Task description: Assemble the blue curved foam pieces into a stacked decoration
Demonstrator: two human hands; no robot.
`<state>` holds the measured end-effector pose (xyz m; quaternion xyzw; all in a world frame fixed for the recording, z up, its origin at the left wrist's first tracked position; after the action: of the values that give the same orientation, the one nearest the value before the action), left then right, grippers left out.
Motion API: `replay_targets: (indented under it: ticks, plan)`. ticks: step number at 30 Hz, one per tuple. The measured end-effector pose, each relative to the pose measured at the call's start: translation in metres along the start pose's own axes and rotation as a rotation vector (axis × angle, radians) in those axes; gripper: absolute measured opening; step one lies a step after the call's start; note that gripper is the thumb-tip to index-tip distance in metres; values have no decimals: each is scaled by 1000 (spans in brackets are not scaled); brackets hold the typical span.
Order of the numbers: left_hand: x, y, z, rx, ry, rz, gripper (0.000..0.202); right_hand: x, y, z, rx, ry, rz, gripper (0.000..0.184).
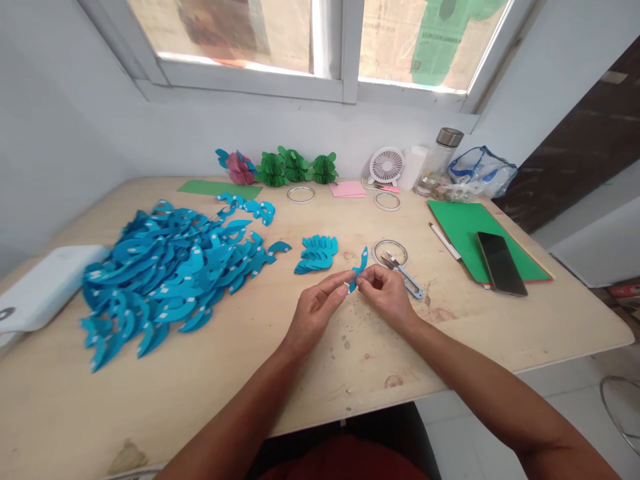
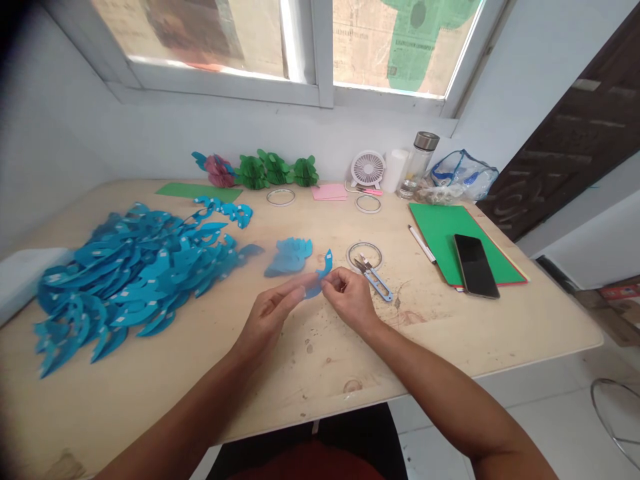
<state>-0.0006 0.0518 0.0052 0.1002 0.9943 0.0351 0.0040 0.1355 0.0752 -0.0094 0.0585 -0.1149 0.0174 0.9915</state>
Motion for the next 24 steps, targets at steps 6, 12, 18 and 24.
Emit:
replay_targets:
  ticks: [6, 12, 18, 24]
  plan:
    - [0, 0, 1, 1, 2, 7, 36, 1, 0, 2, 6, -38, -4, 13]
    - [0, 0, 1, 12, -13, 9, 38, 2, 0, 2, 17, -68, -12, 15]
    - [4, 0, 3, 17, -38, -16, 35, 2, 3, -4, -24, -4, 0, 22]
    - [4, 1, 8, 73, -175, -14, 38, -4, 3, -2, -34, 82, 68, 23]
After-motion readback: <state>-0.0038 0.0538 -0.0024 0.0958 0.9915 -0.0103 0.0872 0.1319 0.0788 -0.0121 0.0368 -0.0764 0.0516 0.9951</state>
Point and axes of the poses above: each hand's wrist, its own y-axis towards the middle knuckle, its own x-axis out of the back of the hand, z = x × y, the point moved 8 cm from there along y, towards the middle knuckle, and after that the axes turned 4 degrees about y, right-handed, at the moved point
